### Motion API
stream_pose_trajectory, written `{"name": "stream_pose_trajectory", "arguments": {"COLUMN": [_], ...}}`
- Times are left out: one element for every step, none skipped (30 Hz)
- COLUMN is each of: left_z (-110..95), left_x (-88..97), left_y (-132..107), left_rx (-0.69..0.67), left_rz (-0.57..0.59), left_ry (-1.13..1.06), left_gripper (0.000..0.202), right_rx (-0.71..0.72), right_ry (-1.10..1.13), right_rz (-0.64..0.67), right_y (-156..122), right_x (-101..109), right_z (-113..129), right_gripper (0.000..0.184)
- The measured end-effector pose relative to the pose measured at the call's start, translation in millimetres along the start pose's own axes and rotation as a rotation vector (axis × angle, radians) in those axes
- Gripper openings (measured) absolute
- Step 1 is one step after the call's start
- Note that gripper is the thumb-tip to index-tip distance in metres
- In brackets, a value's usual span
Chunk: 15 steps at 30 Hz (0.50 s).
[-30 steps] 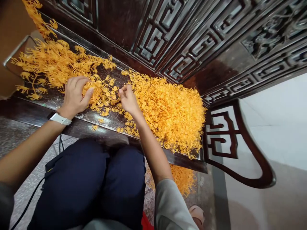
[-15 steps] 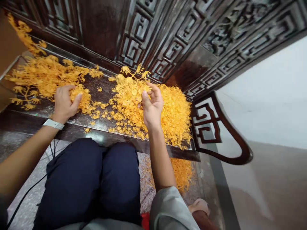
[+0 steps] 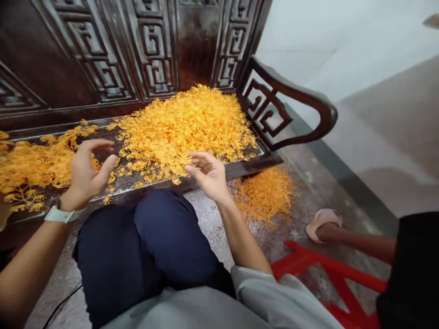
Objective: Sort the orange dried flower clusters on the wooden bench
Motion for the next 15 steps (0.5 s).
{"name": "stream_pose_trajectory", "arguments": {"left_z": [-31.8,-63.9,-94.3,-121.0,-142.6,-159.3,-171.6,-180.0,-185.5,-189.1,-191.5,-193.5,-195.6,-197.9,-200.1], "left_x": [-9.4,-20.0,-30.0,-39.1,-47.6,-55.1,-61.9,-68.1,-73.9,-79.4,-84.6,-89.6,-94.6,-99.7,-105.1], "left_y": [18.7,34.4,46.5,54.8,59.5,61.0,59.3,55.5,50.3,44.7,39.8,36.1,33.9,33.0,33.2], "left_rx": [-0.021,-0.066,-0.135,-0.198,-0.240,-0.268,-0.285,-0.292,-0.296,-0.296,-0.290,-0.279,-0.263,-0.246,-0.229], "left_rz": [0.105,0.236,0.339,0.398,0.420,0.400,0.361,0.311,0.259,0.215,0.177,0.144,0.119,0.107,0.110], "left_ry": [-0.115,-0.198,-0.231,-0.223,-0.178,-0.111,-0.041,0.022,0.069,0.097,0.107,0.102,0.086,0.067,0.048], "left_gripper": [0.039,0.042,0.049,0.055,0.059,0.062,0.064,0.065,0.067,0.070,0.075,0.082,0.088,0.095,0.100], "right_rx": [0.005,0.013,0.018,0.018,0.011,0.000,-0.016,-0.038,-0.062,-0.086,-0.109,-0.129,-0.144,-0.152,-0.153], "right_ry": [-0.011,-0.007,0.011,0.040,0.076,0.117,0.160,0.202,0.242,0.280,0.314,0.345,0.376,0.403,0.425], "right_rz": [-0.001,-0.006,-0.012,-0.017,-0.021,-0.025,-0.034,-0.047,-0.068,-0.091,-0.114,-0.141,-0.170,-0.200,-0.230], "right_y": [-4.0,-6.9,-9.0,-10.7,-12.2,-13.9,-15.9,-18.4,-21.4,-24.8,-28.4,-32.2,-35.7,-38.9,-41.7], "right_x": [3.9,7.3,10.3,13.3,16.3,19.7,23.7,28.3,33.3,38.3,43.1,47.6,51.6,55.1,58.2], "right_z": [6.1,12.8,19.7,26.2,32.0,36.7,40.1,42.0,42.6,42.0,40.6,38.5,36.1,33.5,31.0], "right_gripper": [0.029,0.026,0.024,0.023,0.021,0.021,0.020,0.022,0.024,0.027,0.029,0.030,0.031,0.030,0.030]}}
Point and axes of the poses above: each hand's wrist, its own y-axis towards the middle knuckle, its own x-axis out of the back of the hand, z = x × y, the point moved 3 cm from there along y, towards the middle knuckle, and after that the axes turned 7 degrees about -z, right-handed, at the moved point
